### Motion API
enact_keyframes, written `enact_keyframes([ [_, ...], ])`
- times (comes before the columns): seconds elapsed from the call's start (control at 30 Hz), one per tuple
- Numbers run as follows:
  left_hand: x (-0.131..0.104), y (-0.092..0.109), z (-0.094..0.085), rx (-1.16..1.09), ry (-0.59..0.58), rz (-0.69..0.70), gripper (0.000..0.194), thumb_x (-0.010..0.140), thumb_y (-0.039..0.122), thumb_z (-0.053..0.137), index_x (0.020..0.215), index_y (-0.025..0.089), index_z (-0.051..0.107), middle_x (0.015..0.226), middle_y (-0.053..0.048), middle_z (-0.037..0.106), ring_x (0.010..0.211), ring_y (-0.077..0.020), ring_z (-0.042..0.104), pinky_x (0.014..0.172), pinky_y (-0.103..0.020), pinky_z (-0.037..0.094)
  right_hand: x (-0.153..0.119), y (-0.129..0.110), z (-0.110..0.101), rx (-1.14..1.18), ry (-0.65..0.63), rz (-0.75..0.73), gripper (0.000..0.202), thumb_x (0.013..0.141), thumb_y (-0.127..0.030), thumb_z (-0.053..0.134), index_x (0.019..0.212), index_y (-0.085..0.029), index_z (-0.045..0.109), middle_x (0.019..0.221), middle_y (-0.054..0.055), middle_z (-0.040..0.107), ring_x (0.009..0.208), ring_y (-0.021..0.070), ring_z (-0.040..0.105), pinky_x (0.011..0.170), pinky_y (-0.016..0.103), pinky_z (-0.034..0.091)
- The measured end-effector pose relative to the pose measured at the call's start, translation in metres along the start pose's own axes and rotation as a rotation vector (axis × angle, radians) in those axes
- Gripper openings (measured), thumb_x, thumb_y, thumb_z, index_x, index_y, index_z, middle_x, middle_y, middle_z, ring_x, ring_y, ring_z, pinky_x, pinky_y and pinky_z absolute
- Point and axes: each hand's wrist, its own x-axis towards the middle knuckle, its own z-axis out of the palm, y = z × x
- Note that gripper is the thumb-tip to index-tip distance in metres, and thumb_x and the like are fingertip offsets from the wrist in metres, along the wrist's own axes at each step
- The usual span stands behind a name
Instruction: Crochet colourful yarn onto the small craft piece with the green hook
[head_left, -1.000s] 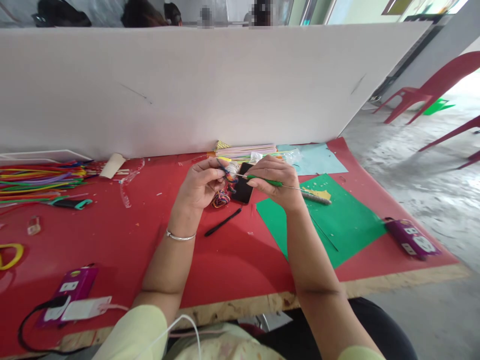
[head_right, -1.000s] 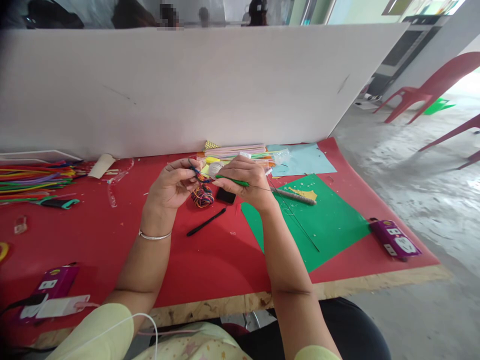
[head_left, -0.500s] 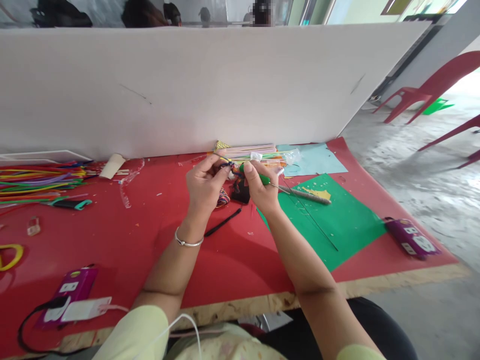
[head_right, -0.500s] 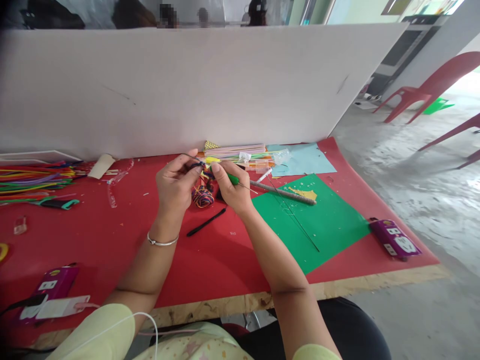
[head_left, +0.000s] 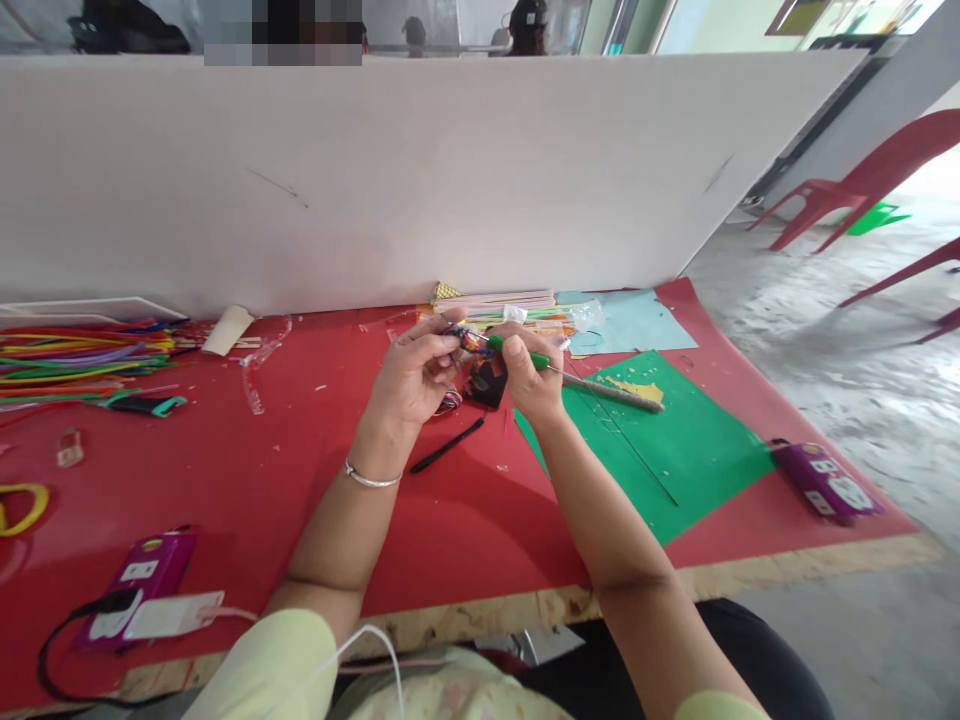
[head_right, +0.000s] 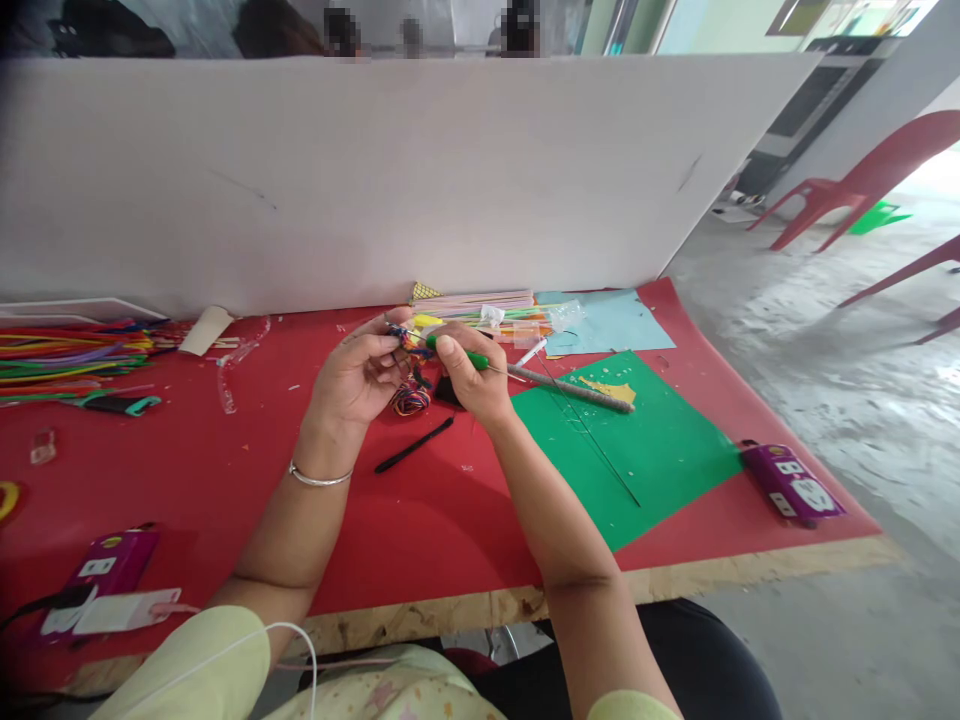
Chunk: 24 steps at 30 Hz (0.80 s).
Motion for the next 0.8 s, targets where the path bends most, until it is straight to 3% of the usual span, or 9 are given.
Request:
enact_keyframes([
  [0.17,0.003,0.003,-0.003,-0.038,-0.004,-0.126,0.033,0.058,0.01,0.081,0.09,0.015,0.086,0.065,0.003,0.065,0.049,-0.0014,0.043,0.04,-0.012,0.028,0.007,0.002,-0.015,-0.046,-0.103,-0.126,0.045,0.102,-0.064,0.067,0.088,-0.024,0.083,0.085,0.005,0.08,0.079,0.0195,0.075,0.08,0.037,0.063],
  [0.33,0.006,0.001,-0.004,-0.012,0.007,-0.09,0.032,0.058,0.009,0.078,0.089,0.015,0.084,0.065,0.002,0.065,0.05,-0.0028,0.046,0.04,-0.013,0.027,0.012,0.004,-0.026,-0.133,-0.169,-0.279,0.024,0.1,-0.048,0.077,0.102,-0.026,0.085,0.096,0.006,0.085,0.091,0.0211,0.08,0.085,0.037,0.063],
  [0.5,0.006,0.001,-0.007,0.019,-0.012,-0.087,0.032,0.058,0.011,0.079,0.089,0.015,0.084,0.064,0.001,0.066,0.05,-0.0043,0.047,0.04,-0.013,0.024,0.015,0.008,-0.033,-0.184,-0.208,-0.38,0.02,0.101,-0.043,0.078,0.109,-0.026,0.085,0.097,0.006,0.085,0.09,0.0204,0.079,0.085,0.036,0.062],
  [0.63,0.006,0.0,-0.006,0.024,-0.024,-0.057,0.033,0.06,0.012,0.082,0.092,0.016,0.085,0.065,0.0,0.069,0.051,-0.0048,0.05,0.04,-0.013,0.025,0.013,0.007,-0.03,-0.184,-0.178,-0.369,0.019,0.102,-0.043,0.076,0.107,-0.027,0.085,0.096,0.005,0.085,0.09,0.0204,0.079,0.086,0.036,0.061],
  [0.8,0.005,-0.003,-0.001,-0.04,-0.037,-0.071,0.032,0.06,0.011,0.085,0.091,0.017,0.084,0.068,0.002,0.07,0.051,-0.0025,0.049,0.039,-0.011,0.028,0.007,0.005,-0.016,-0.09,-0.084,-0.213,0.032,0.104,-0.053,0.07,0.097,-0.024,0.084,0.091,0.005,0.083,0.086,0.0202,0.079,0.082,0.036,0.063],
])
